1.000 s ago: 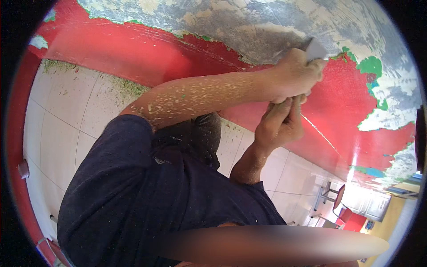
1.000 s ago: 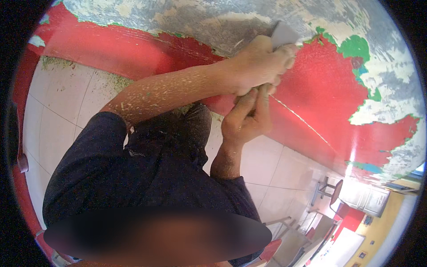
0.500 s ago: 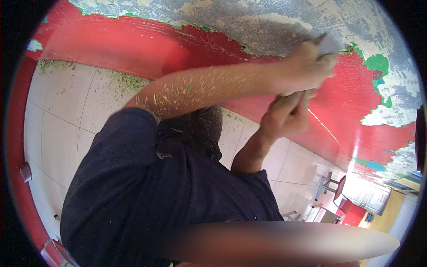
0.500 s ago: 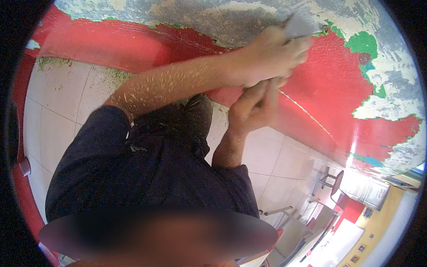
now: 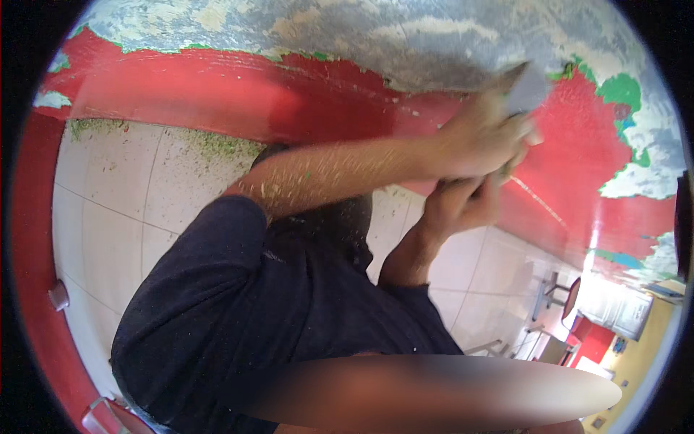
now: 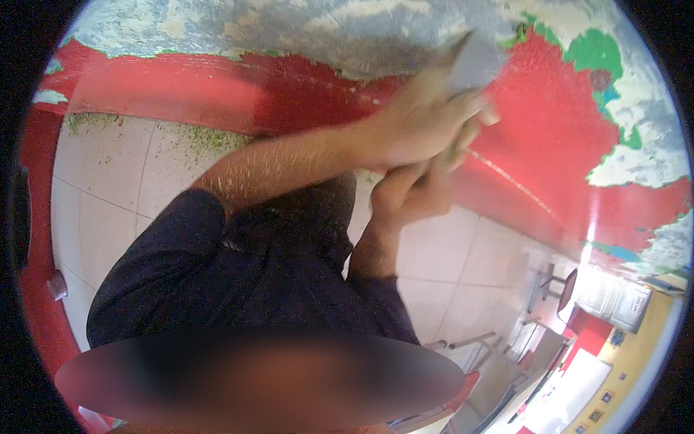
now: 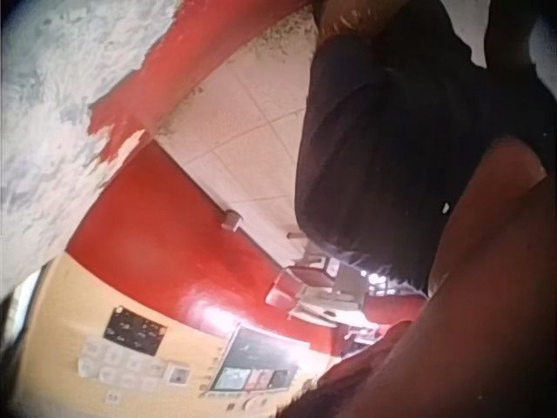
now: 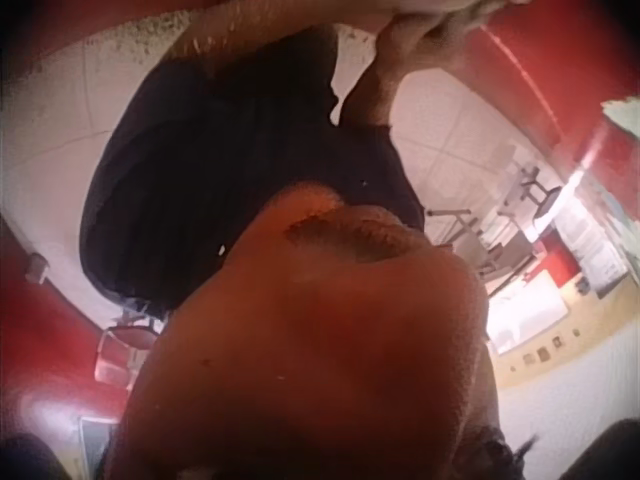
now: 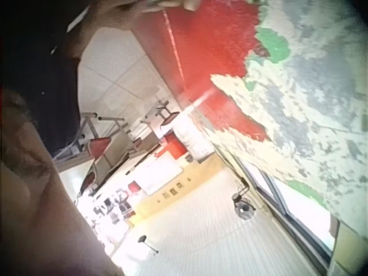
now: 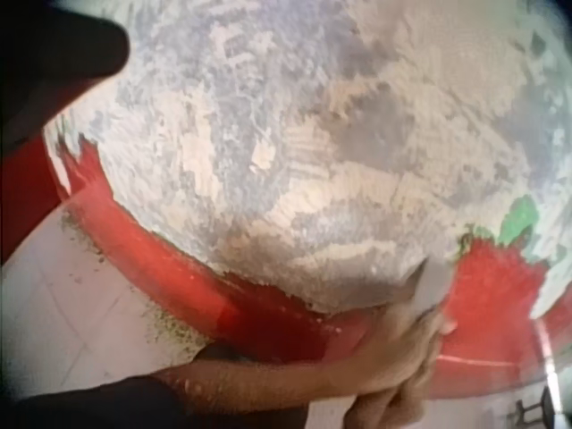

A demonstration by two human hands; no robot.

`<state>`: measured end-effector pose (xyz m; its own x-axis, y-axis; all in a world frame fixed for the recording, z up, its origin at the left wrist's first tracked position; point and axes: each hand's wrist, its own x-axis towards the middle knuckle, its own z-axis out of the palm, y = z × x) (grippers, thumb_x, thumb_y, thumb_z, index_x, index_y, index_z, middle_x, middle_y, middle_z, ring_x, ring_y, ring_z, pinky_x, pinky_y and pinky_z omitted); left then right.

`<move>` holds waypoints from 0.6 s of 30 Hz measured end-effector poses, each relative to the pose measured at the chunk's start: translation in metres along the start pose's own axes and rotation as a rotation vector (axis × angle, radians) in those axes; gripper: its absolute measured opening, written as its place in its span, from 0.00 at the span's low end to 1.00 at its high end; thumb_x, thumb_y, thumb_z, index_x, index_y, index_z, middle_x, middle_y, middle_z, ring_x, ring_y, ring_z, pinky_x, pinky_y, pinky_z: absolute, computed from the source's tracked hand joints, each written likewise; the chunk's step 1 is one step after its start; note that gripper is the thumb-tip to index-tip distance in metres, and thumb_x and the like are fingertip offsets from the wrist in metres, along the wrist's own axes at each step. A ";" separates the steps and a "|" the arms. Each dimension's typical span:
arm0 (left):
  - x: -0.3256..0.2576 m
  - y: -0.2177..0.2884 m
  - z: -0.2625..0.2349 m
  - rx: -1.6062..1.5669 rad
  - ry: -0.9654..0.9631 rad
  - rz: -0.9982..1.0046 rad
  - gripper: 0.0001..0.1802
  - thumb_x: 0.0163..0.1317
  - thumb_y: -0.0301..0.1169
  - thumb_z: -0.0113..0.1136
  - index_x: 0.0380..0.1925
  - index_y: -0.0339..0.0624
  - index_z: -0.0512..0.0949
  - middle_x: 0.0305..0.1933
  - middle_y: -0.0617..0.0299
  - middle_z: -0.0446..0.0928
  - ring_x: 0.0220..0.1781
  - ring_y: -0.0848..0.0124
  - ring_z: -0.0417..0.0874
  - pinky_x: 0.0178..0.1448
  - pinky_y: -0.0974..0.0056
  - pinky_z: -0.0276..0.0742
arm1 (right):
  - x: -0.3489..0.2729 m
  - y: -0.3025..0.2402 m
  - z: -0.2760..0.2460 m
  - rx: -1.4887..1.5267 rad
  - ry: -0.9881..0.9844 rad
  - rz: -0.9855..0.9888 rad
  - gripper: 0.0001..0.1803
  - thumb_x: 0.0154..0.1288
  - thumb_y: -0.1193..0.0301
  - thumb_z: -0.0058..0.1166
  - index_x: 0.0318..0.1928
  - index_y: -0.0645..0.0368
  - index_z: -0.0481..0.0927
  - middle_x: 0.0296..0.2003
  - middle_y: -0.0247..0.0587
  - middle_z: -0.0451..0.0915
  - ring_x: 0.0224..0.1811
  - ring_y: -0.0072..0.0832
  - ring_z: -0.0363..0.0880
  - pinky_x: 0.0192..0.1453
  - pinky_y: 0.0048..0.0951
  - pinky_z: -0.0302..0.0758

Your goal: The person scrapes old red paint off a wall using a putty knife, removing paint chips from the surface.

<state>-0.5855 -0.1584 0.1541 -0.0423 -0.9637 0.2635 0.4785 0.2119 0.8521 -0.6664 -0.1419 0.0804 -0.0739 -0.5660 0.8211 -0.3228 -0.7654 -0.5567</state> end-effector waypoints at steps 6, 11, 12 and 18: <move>-0.009 -0.011 -0.004 -0.019 -0.030 -0.187 0.17 0.70 0.36 0.44 0.33 0.31 0.71 0.17 0.66 0.64 0.16 0.72 0.71 0.20 0.66 0.69 | -0.008 -0.018 -0.011 -0.005 -0.013 0.219 0.12 0.65 0.78 0.43 0.40 0.72 0.79 0.23 0.34 0.77 0.21 0.16 0.70 0.23 0.20 0.66; -0.008 -0.001 0.007 -0.006 0.085 -0.272 0.14 0.72 0.38 0.41 0.35 0.39 0.70 0.18 0.68 0.62 0.16 0.72 0.70 0.21 0.64 0.70 | 0.002 -0.028 -0.021 0.065 -0.053 0.211 0.17 0.59 0.82 0.49 0.50 0.68 0.78 0.24 0.54 0.77 0.22 0.32 0.77 0.29 0.28 0.72; -0.010 0.001 0.011 -0.067 0.118 -0.299 0.14 0.72 0.38 0.41 0.36 0.40 0.70 0.18 0.68 0.61 0.16 0.72 0.70 0.21 0.64 0.70 | 0.002 -0.029 -0.023 0.060 -0.069 0.158 0.17 0.59 0.82 0.50 0.49 0.68 0.78 0.24 0.56 0.76 0.22 0.34 0.77 0.28 0.28 0.72; 0.003 -0.002 0.009 0.048 0.097 -0.190 0.16 0.72 0.42 0.41 0.35 0.40 0.68 0.18 0.67 0.62 0.15 0.72 0.70 0.19 0.64 0.70 | 0.008 -0.021 -0.014 0.182 0.036 0.138 0.12 0.56 0.82 0.52 0.41 0.66 0.80 0.20 0.52 0.73 0.19 0.43 0.75 0.25 0.34 0.71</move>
<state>-0.5945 -0.1605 0.1574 -0.0420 -0.9977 0.0533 0.4275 0.0302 0.9035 -0.6731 -0.1264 0.1001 -0.1402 -0.6606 0.7376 -0.1321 -0.7258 -0.6751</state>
